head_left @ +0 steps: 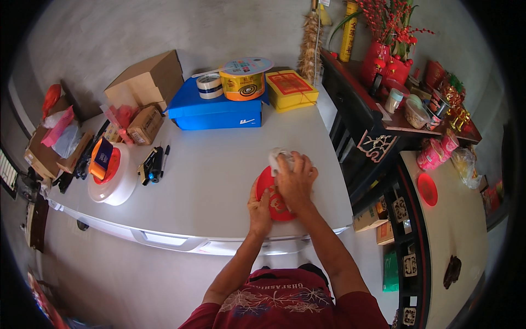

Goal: The person sits on the floor and wipes a toy airplane with a cloth. They then stand up and wipe a large table surface with a dark cloth. The person proceeds to wipe several small items on a white cabinet, including red plates, a yellow box, and a round container, using a white cloth.

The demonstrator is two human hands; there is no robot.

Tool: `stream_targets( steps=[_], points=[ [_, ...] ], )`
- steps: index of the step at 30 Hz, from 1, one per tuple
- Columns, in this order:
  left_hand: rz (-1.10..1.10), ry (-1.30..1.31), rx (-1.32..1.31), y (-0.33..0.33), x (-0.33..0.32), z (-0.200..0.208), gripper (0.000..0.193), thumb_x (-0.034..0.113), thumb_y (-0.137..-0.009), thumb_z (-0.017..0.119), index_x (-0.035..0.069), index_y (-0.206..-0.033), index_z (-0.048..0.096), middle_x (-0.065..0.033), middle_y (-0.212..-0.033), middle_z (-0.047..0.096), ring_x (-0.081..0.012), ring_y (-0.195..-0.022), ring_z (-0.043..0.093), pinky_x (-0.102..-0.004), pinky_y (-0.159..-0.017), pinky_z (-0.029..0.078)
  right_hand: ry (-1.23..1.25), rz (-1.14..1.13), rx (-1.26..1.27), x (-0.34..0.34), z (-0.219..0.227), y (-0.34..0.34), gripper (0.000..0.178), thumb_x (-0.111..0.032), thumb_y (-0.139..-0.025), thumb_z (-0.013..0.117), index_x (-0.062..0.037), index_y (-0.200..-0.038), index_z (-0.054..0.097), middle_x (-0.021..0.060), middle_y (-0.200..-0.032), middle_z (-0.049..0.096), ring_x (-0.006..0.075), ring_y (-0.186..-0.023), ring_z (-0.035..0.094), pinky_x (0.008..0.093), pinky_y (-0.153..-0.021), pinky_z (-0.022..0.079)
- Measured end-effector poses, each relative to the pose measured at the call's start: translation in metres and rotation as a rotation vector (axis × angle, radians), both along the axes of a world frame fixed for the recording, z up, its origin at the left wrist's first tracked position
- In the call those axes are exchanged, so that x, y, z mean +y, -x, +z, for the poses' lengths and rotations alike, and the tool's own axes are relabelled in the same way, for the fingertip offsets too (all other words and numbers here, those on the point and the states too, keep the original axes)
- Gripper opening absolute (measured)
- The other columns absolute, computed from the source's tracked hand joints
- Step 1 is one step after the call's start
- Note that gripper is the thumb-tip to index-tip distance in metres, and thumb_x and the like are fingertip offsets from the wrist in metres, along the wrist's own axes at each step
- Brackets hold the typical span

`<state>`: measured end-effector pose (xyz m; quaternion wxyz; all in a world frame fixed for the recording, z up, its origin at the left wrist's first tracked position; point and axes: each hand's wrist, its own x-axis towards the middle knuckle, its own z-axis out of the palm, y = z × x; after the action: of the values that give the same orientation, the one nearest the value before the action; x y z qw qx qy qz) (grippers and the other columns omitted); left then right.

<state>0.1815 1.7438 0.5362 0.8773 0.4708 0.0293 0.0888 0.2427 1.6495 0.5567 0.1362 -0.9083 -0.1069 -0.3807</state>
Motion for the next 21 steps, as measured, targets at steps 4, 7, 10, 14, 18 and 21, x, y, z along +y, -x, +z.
stream_targets(
  steps=[4, 7, 10, 14, 18, 21],
  points=[
    [0.053, -0.105, -0.004, 0.003, 0.002, -0.002, 0.043, 0.019, -0.1, 0.043, 0.0, -0.139, 0.037, -0.012, -0.125, 0.054, -0.018, -0.113, 0.053, -0.0306, -0.096, 0.045, -0.056, 0.053, 0.138, -0.013, -0.002, 0.009, 0.05, -0.016, -0.076, 0.066, -0.0157, -0.124, 0.053, 0.0142, -0.132, 0.04, 0.034, -0.123, 0.038, 0.048, -0.093, 0.034],
    [0.059, -0.127, 0.003, 0.003, 0.001, -0.002, 0.043, 0.023, -0.102, 0.04, -0.001, -0.137, 0.039, -0.0122, -0.124, 0.054, -0.018, -0.113, 0.052, -0.0309, -0.097, 0.044, -0.004, 0.196, 0.086, -0.02, -0.019, 0.028, 0.049, -0.014, -0.076, 0.066, -0.0147, -0.123, 0.053, 0.0164, -0.136, 0.037, 0.0362, -0.125, 0.038, 0.0479, -0.095, 0.033],
    [0.09, -0.218, -0.029, 0.002, -0.001, -0.004, 0.043, 0.031, -0.102, 0.033, 0.0, -0.13, 0.045, -0.012, -0.12, 0.057, -0.0184, -0.109, 0.054, -0.0308, -0.092, 0.045, 0.003, 0.461, 0.091, -0.027, -0.02, 0.043, 0.049, -0.01, -0.076, 0.065, -0.012, -0.124, 0.053, 0.0152, -0.139, 0.036, 0.0351, -0.128, 0.037, 0.0493, -0.1, 0.03],
    [0.098, -0.353, -0.055, 0.002, -0.002, -0.005, 0.052, 0.04, -0.102, 0.024, 0.0, -0.124, 0.05, -0.0125, -0.114, 0.059, -0.0197, -0.105, 0.056, -0.0324, -0.09, 0.046, -0.071, 0.581, 0.139, -0.022, -0.015, 0.051, 0.048, -0.009, -0.078, 0.065, -0.0118, -0.124, 0.053, 0.0133, -0.139, 0.037, 0.0325, -0.129, 0.036, 0.0482, -0.102, 0.028],
    [0.005, -0.421, -0.064, -0.005, 0.013, -0.017, 0.048, 0.036, -0.103, 0.026, 0.0, -0.124, 0.05, -0.013, -0.114, 0.059, -0.0192, -0.105, 0.056, -0.0327, -0.09, 0.045, -0.004, 0.512, 0.065, -0.003, 0.008, 0.033, 0.041, -0.016, -0.082, 0.062, -0.0143, -0.122, 0.055, 0.0133, -0.139, 0.037, 0.0343, -0.13, 0.034, 0.0511, -0.101, 0.026],
    [-0.03, -0.291, 0.018, -0.003, 0.008, -0.001, 0.038, 0.027, -0.102, 0.037, 0.0, -0.126, 0.049, -0.0119, -0.115, 0.058, -0.0171, -0.103, 0.056, -0.0309, -0.088, 0.046, 0.036, 0.43, -0.011, -0.001, 0.017, 0.013, 0.037, -0.02, -0.084, 0.061, -0.0155, -0.12, 0.057, 0.0115, -0.133, 0.043, 0.0347, -0.125, 0.038, 0.0531, -0.099, 0.026]
  ],
)
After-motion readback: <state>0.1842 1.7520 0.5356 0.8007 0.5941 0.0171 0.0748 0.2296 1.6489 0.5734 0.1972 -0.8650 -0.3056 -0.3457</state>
